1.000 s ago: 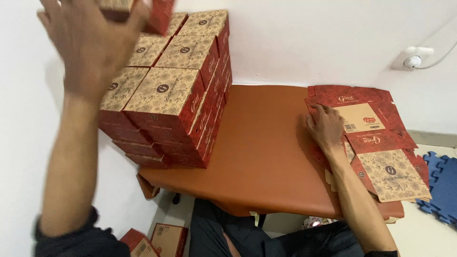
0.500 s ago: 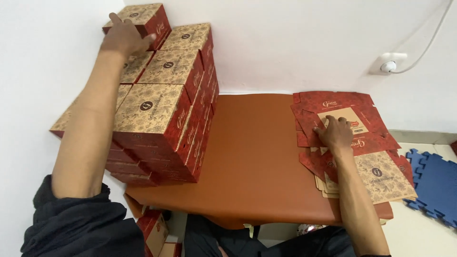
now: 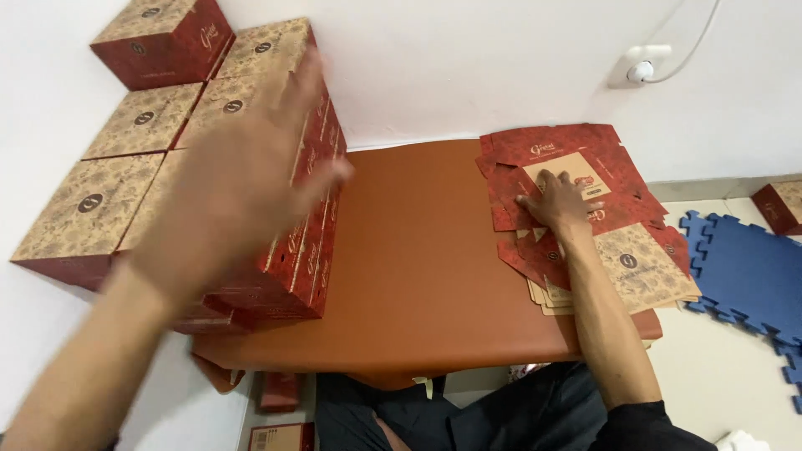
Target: The person assembles small cardboard boxes by folding flat printed sheets into shape. They fold the sides and tuck the flaps to form the box structure, then place the completed boxes onto a stack on the left.
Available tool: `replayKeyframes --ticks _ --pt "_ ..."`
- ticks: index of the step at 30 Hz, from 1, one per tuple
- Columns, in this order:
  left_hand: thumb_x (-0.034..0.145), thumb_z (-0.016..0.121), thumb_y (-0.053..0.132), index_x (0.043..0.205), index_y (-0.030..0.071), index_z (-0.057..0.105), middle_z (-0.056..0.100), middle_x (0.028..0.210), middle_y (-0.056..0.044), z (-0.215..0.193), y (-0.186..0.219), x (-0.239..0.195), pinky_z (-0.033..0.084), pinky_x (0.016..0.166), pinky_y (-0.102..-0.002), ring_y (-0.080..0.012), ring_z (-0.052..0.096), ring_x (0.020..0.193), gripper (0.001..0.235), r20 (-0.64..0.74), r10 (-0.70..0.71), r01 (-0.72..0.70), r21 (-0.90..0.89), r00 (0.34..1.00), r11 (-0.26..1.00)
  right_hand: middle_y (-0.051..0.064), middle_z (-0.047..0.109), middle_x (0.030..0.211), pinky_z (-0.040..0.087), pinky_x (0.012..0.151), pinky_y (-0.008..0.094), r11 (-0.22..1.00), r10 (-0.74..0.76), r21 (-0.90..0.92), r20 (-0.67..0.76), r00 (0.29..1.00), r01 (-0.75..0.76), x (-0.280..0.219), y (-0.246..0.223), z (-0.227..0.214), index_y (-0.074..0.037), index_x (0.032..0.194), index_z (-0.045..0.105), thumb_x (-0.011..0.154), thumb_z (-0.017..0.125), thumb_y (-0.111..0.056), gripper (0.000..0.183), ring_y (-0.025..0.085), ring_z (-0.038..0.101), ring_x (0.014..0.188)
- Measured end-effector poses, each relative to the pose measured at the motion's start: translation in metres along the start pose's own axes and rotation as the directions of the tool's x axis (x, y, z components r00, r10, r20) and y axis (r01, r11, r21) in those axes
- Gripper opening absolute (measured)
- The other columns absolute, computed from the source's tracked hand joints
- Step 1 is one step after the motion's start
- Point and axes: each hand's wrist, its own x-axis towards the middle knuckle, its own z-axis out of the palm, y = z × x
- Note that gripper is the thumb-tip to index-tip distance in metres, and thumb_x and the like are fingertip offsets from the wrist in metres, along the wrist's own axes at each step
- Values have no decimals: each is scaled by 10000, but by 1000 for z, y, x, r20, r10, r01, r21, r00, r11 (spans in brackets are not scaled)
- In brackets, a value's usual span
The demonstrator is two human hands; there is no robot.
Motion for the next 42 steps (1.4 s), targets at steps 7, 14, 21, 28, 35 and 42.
replayKeyframes --ticks 7,14,21,28,35,42 --pt "1008 688 477 1689 107 232 140 1787 -185 70 74 -45 623 606 -380 -195 671 647 900 91 343 -314 -241 935 919 185 648 1472 546 949 610 990 -8 142 -50 999 15 -2 2 -11 -95 1576 505 1022 692 -349 637 454 657 1257" --pt "1007 663 384 1710 125 258 225 1760 -234 139 84 -25 569 926 -671 -492 773 959 851 182 356 -227 -496 917 838 273 738 1225 555 931 671 993 107 -17 -239 965 -115 15 7 -2 -278 1595 559 1179 370 -484 501 544 726 1122" --pt "989 684 335 1716 104 226 352 1706 -281 211 85 11 526 1012 -657 -450 679 1277 890 301 326 13 -751 896 660 365 607 1449 507 879 796 998 -17 44 -401 916 38 -3 -2 -14 -78 1545 601 1143 462 -370 516 620 605 1217" --pt "1059 557 504 1704 151 311 378 1734 -120 297 99 41 326 1224 -650 -410 392 1560 776 375 265 -30 -529 888 848 202 590 1529 532 880 761 960 15 -276 -134 991 -51 75 74 79 -131 1460 663 1007 615 -440 550 524 609 1321" --pt "1097 539 485 1518 122 571 528 1576 -81 343 94 45 486 1049 -512 -309 569 1343 557 130 217 -102 -585 968 804 260 488 1647 419 1126 686 950 119 -297 63 991 -96 6 8 -6 -57 1656 428 906 615 -786 1063 503 466 1498" --pt "1107 522 476 1481 136 604 542 1550 -87 333 84 42 486 1068 -542 -333 566 1376 512 95 257 -142 -629 962 764 250 553 1586 462 1090 650 937 118 -338 75 990 -86 -23 -20 -37 -52 1601 477 916 599 -737 976 499 562 1415"
